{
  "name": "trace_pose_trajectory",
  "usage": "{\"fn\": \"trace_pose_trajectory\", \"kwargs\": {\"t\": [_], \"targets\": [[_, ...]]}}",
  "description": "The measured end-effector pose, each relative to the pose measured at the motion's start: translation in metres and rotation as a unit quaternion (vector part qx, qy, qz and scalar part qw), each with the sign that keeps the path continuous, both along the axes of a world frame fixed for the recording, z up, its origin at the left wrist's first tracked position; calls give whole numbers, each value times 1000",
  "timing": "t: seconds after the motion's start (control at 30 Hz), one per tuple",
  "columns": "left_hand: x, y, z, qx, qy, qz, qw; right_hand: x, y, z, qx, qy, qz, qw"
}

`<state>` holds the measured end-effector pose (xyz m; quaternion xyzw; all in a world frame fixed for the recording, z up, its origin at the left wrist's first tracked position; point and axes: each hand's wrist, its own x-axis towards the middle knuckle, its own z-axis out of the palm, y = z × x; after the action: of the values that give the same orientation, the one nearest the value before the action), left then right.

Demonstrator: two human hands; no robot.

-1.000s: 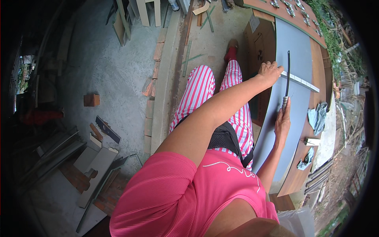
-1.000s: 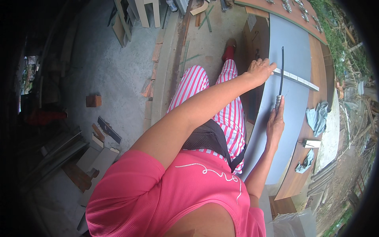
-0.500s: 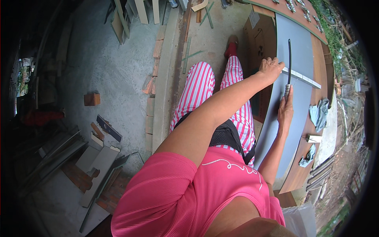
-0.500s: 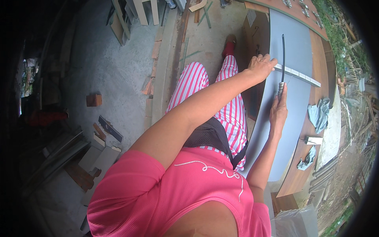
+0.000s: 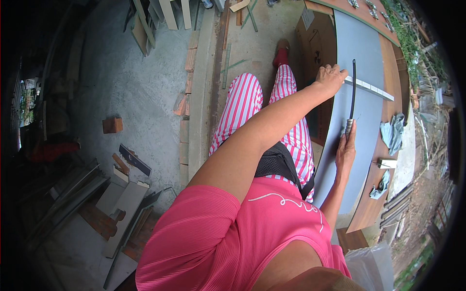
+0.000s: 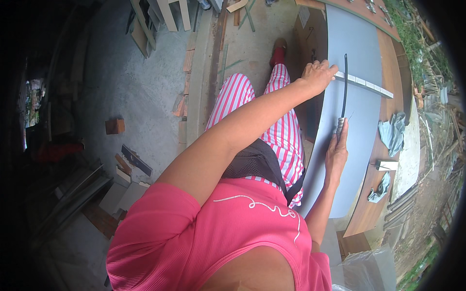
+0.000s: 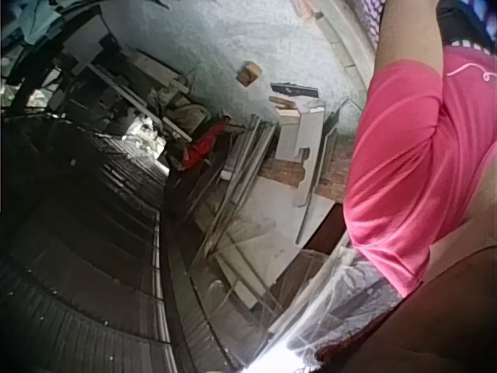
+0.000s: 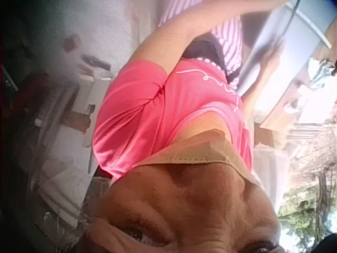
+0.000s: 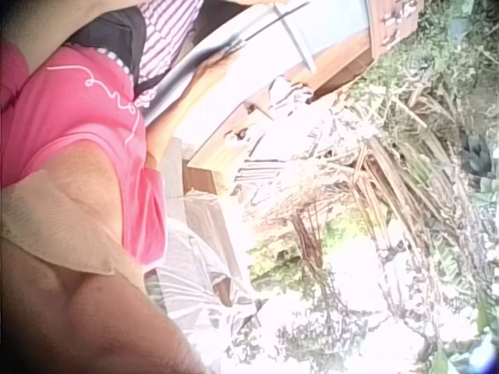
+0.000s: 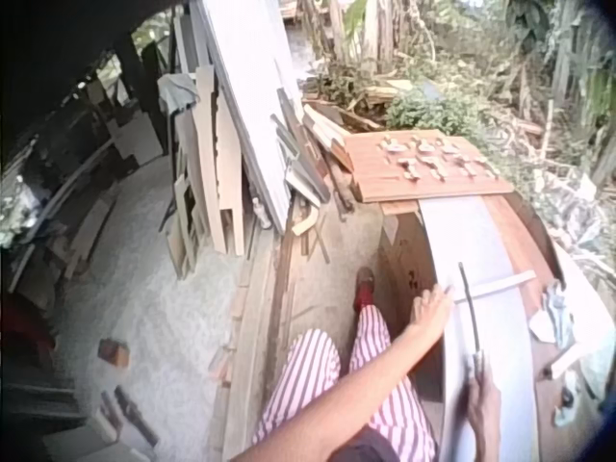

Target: The recorder uses a utility knife and a metal ruler to measure and cut a grey laminate board on a workbench.

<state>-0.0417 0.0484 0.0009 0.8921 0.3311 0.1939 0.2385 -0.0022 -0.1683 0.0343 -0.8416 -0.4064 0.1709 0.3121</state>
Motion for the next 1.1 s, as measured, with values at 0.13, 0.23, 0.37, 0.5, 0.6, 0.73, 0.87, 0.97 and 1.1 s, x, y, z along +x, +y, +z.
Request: {"fn": "trace_pose_trajectory", "kwargs": {"t": [0.13,0.23,0.37,0.5,0.6,0.73,0.87,0.97,1.1], "targets": [[-2,0,0,6,-1,-2,1000,12,25,0,-10,-13,9,1000],[-1,0,0,4,4,2,1000,24,51,-2,3,-29,23,999],[-1,-2,1,7,8,2,1000,35,78,-3,22,-42,38,998],[0,-3,1,13,5,9,1000,39,79,-9,32,-50,40,997],[1,-3,-2,8,6,13,1000,31,64,-6,20,-29,29,999],[1,-2,-2,10,11,15,1000,16,28,-11,26,-52,17,998],[1,-1,-1,9,5,9,1000,-2,-6,2,-23,8,-13,1000],[1,0,-4,6,6,7,1000,-8,-14,8,-47,66,-32,996],[3,0,-3,8,4,-1,1000,-3,-11,4,-38,40,-27,998]]}}
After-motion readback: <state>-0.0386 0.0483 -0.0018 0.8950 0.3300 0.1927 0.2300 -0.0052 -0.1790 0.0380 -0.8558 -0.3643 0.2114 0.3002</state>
